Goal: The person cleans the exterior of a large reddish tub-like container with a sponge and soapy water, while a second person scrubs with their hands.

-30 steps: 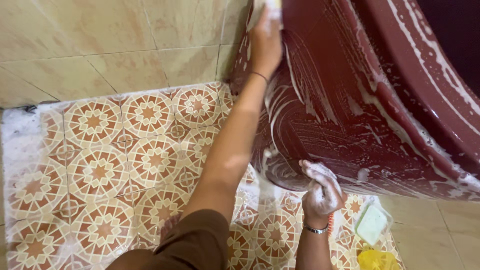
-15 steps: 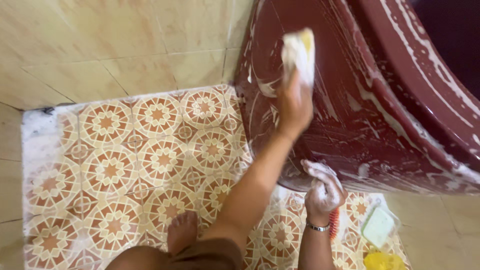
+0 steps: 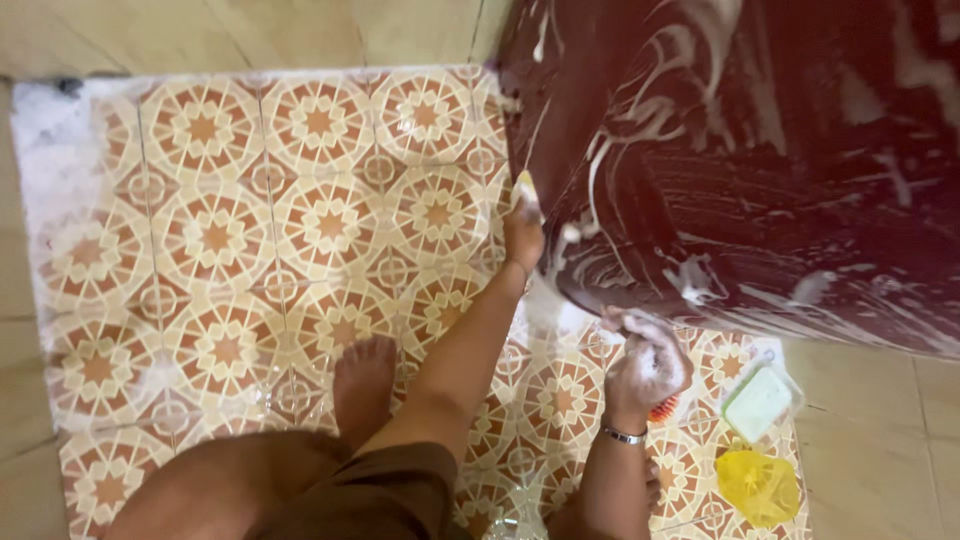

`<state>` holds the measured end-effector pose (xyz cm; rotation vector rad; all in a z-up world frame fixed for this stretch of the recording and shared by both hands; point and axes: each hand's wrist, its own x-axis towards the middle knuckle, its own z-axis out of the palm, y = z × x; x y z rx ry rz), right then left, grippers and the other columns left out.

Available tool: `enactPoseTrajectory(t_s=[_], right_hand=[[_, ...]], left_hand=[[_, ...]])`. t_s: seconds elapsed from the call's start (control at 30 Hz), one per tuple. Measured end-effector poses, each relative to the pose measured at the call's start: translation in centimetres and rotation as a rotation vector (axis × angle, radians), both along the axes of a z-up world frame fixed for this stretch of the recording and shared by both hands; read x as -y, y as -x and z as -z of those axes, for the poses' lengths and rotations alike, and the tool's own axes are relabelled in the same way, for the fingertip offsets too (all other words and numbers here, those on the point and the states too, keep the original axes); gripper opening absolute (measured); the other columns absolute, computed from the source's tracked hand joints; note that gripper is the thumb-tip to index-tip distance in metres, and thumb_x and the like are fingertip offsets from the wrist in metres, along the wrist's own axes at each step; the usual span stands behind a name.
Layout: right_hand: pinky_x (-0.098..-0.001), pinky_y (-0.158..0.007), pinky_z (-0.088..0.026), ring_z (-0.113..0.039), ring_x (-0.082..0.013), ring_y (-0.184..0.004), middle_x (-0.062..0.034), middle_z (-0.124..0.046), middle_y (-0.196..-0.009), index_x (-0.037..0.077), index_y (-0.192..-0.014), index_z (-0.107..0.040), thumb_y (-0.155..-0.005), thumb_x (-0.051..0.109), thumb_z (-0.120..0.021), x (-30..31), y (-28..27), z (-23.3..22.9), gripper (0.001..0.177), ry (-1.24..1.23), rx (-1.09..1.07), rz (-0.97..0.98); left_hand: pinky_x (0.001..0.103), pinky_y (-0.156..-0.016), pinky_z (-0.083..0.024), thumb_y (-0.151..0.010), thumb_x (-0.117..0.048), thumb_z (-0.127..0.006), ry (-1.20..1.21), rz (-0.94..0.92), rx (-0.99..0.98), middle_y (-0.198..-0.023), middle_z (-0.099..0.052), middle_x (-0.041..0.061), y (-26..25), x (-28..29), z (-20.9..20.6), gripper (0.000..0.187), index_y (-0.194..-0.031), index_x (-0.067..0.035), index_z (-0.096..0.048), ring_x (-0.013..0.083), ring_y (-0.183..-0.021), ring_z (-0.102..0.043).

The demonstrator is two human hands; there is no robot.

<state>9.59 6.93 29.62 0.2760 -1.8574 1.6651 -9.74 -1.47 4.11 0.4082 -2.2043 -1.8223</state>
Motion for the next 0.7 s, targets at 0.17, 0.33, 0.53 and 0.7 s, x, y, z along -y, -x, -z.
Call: enactPoseTrajectory(t_s=[0.17,0.33,0.53,0.7], right_hand=[[-0.0481,-0.091,-0.066,-0.073,-0.0308,-0.100,-0.0187,-0.067,-0.108,-0.007,-0.107,-0.062,-0.107,-0.003,-0.049,0.0,-1.7,2.0,0.013,0.077,0.106,-0.009],[-0.0466,-0.088,-0.066,-0.073,-0.0318,-0.099,-0.0196,-0.068,-0.106,-0.008,-0.106,-0.060,-0.106,-0.003,-0.055,0.0,-0.9,3.9,0.008,0.104,0.127,-0.041],[-0.0407,-0.083,-0.064,-0.072,-0.0287,-0.091,-0.0194,-0.069,-0.101,-0.005,-0.108,-0.061,-0.104,-0.002,-0.055,-0.7,-1.2,3.2,0.008,0.011,0.104,-0.029],[-0.0409,-0.081,-0.065,-0.073,-0.0287,-0.092,-0.0185,-0.068,-0.102,-0.005,-0.107,-0.061,-0.106,-0.002,-0.054,-1.6,-3.2,2.7,0.007,0.068,0.156,0.035]], left_hand=[[0.049,-0.089,-0.054,-0.100,-0.007,-0.051,0.036,-0.059,-0.282,-0.109,-0.069,0.026,0.4,0.4,-13.3,0.022,-0.117,0.003,-0.063,0.0431,-0.099,-0.068],[0.046,-0.089,-0.058,-0.093,-0.002,-0.055,-0.009,0.017,-0.445,-0.122,-0.065,0.028,-4.0,-0.8,-21.0,0.021,-0.113,0.001,-0.061,0.0416,-0.101,-0.070],[0.048,-0.081,-0.054,-0.099,-0.002,-0.052,-0.041,-0.018,-0.117,-0.097,-0.068,0.024,-8.7,-2.7,-6.6,0.012,-0.102,0.000,-0.063,0.0384,-0.090,-0.069],[0.046,-0.078,-0.054,-0.101,-0.008,-0.055,-0.061,0.097,0.125,-0.097,-0.071,0.025,-13.4,-4.2,-1.6,0.016,-0.111,0.001,-0.064,0.0390,-0.090,-0.069]])
